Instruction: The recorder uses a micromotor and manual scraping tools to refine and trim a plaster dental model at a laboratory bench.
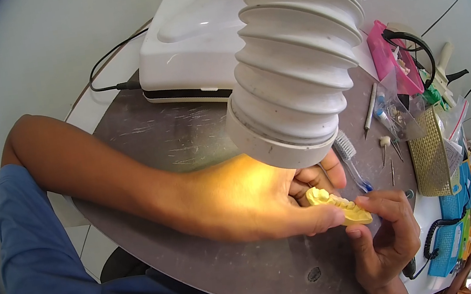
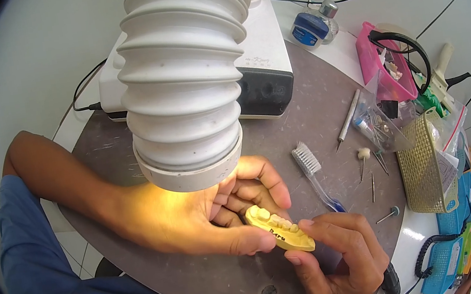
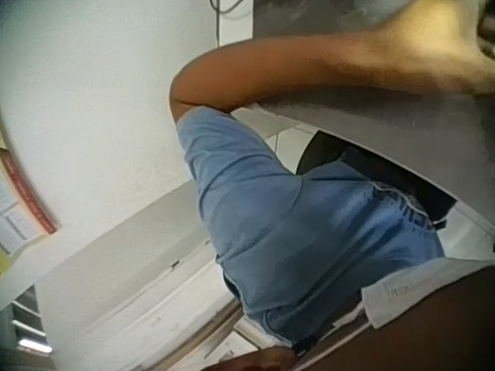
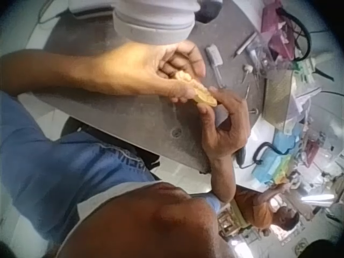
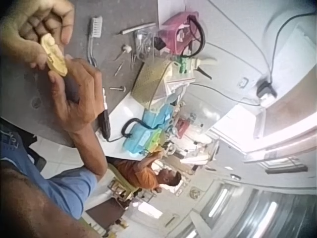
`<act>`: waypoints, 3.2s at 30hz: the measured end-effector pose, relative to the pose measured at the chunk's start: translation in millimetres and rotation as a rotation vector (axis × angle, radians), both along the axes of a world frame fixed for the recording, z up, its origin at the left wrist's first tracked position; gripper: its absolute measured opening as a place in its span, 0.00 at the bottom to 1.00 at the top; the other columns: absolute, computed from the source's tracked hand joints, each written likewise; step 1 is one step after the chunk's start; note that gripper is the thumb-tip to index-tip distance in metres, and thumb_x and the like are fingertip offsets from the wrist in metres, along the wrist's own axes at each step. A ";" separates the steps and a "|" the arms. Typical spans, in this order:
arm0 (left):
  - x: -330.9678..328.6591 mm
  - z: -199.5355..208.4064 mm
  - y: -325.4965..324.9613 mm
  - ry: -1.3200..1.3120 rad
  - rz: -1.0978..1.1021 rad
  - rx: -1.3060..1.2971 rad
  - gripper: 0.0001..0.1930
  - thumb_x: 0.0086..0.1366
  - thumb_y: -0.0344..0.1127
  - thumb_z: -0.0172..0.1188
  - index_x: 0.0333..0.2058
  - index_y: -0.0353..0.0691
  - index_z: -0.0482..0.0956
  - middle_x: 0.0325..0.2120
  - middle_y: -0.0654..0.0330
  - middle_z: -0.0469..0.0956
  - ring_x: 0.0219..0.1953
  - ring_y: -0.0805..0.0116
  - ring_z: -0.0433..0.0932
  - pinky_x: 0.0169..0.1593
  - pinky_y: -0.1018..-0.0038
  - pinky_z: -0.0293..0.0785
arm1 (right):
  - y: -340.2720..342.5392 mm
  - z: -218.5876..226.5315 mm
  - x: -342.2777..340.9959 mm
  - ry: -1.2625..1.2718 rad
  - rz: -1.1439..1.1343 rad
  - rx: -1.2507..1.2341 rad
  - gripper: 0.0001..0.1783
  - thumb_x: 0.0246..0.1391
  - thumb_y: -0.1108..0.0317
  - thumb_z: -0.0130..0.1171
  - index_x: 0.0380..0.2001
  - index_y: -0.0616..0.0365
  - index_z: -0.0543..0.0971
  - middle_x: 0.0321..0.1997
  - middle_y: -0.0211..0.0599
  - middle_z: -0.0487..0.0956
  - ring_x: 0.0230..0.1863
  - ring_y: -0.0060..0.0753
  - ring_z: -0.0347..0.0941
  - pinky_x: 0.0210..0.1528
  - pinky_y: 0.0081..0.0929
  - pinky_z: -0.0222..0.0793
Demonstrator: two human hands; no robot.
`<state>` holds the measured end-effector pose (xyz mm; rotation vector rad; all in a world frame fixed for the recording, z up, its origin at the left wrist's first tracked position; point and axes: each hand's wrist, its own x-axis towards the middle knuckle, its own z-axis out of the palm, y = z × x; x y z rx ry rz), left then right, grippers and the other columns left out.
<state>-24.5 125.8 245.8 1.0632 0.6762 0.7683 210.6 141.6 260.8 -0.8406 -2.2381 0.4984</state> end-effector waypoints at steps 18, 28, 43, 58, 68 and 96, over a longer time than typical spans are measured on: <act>-7.4 9.2 -1.5 0.220 0.012 0.170 0.20 0.70 0.31 0.59 0.54 0.34 0.60 0.44 0.51 0.81 0.48 0.74 0.80 0.51 0.80 0.77 | 4.8 0.4 -4.8 -0.104 0.112 -0.080 0.23 0.49 0.65 0.69 0.44 0.70 0.77 0.35 0.43 0.78 0.34 0.33 0.73 0.37 0.26 0.67; -6.1 5.3 -3.0 0.130 0.023 0.135 0.21 0.71 0.32 0.59 0.55 0.34 0.60 0.45 0.51 0.81 0.48 0.74 0.79 0.52 0.79 0.76 | 4.2 2.6 -5.6 -0.131 0.108 -0.066 0.20 0.51 0.65 0.68 0.43 0.67 0.80 0.32 0.44 0.78 0.31 0.33 0.73 0.35 0.25 0.67; -3.8 1.7 -5.2 0.108 0.121 0.199 0.20 0.69 0.37 0.60 0.52 0.30 0.66 0.36 0.53 0.82 0.41 0.69 0.82 0.44 0.75 0.80 | 3.2 0.2 -4.1 -0.101 0.089 -0.131 0.23 0.50 0.64 0.68 0.45 0.70 0.77 0.34 0.43 0.77 0.32 0.31 0.72 0.36 0.24 0.67; -6.2 4.5 -3.1 0.138 0.014 0.161 0.18 0.72 0.32 0.57 0.54 0.33 0.62 0.50 0.50 0.78 0.51 0.74 0.77 0.55 0.78 0.75 | -0.9 -3.6 0.1 -0.027 0.044 -0.290 0.26 0.51 0.66 0.69 0.48 0.72 0.73 0.41 0.41 0.76 0.38 0.28 0.75 0.45 0.22 0.71; 0.1 -9.4 -4.3 0.050 0.131 0.259 0.16 0.69 0.36 0.60 0.48 0.33 0.68 0.37 0.54 0.82 0.42 0.69 0.82 0.45 0.74 0.79 | 3.5 0.2 2.5 -0.140 0.140 -0.190 0.25 0.51 0.65 0.70 0.46 0.71 0.74 0.41 0.40 0.76 0.38 0.26 0.74 0.44 0.22 0.70; -4.5 -0.8 -3.6 0.127 0.048 0.278 0.17 0.68 0.26 0.59 0.54 0.33 0.69 0.50 0.58 0.73 0.54 0.74 0.74 0.56 0.77 0.75 | -5.9 -1.8 2.7 0.032 -0.044 -0.392 0.20 0.50 0.69 0.72 0.42 0.70 0.76 0.38 0.40 0.78 0.40 0.27 0.75 0.46 0.23 0.71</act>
